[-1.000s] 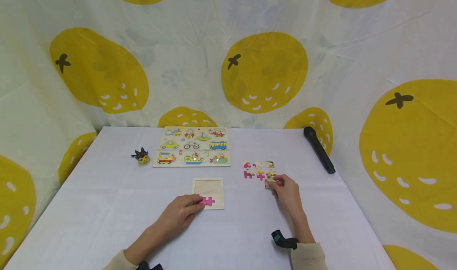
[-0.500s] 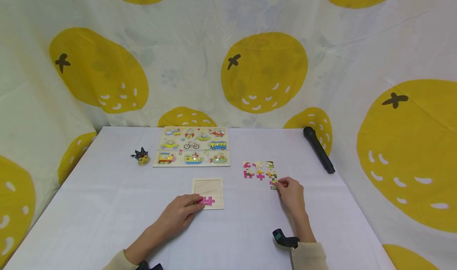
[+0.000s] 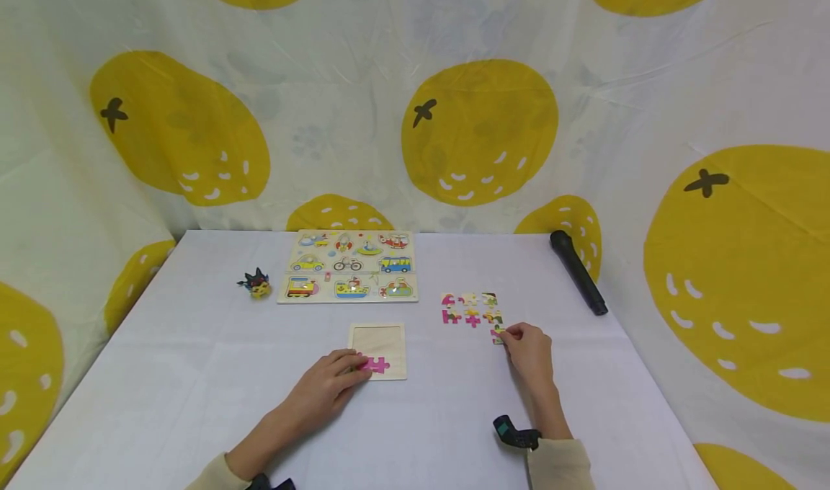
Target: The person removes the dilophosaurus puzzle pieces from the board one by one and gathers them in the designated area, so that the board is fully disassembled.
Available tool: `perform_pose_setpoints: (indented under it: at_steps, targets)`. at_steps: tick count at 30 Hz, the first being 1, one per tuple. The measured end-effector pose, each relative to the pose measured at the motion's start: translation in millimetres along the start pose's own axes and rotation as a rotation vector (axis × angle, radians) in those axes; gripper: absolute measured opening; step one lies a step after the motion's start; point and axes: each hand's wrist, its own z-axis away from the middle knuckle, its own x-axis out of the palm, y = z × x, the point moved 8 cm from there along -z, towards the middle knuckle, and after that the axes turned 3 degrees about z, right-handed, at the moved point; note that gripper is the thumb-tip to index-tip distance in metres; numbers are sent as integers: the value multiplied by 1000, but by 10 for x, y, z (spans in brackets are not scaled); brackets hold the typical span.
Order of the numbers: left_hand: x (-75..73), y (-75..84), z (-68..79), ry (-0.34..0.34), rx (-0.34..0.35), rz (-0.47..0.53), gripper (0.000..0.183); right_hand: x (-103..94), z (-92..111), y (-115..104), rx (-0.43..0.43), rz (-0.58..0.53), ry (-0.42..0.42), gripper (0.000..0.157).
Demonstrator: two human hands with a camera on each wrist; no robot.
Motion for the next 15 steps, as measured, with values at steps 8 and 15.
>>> perform_pose_setpoints:
  at_steps: [8,15]
  targets:
    - [1,-4,1,-8,2,10,26,25,-6,9,8,5,8,23]
    - [10,-11,-2,-2,-5,8,26,-37,12,-50,-15,10,46,29]
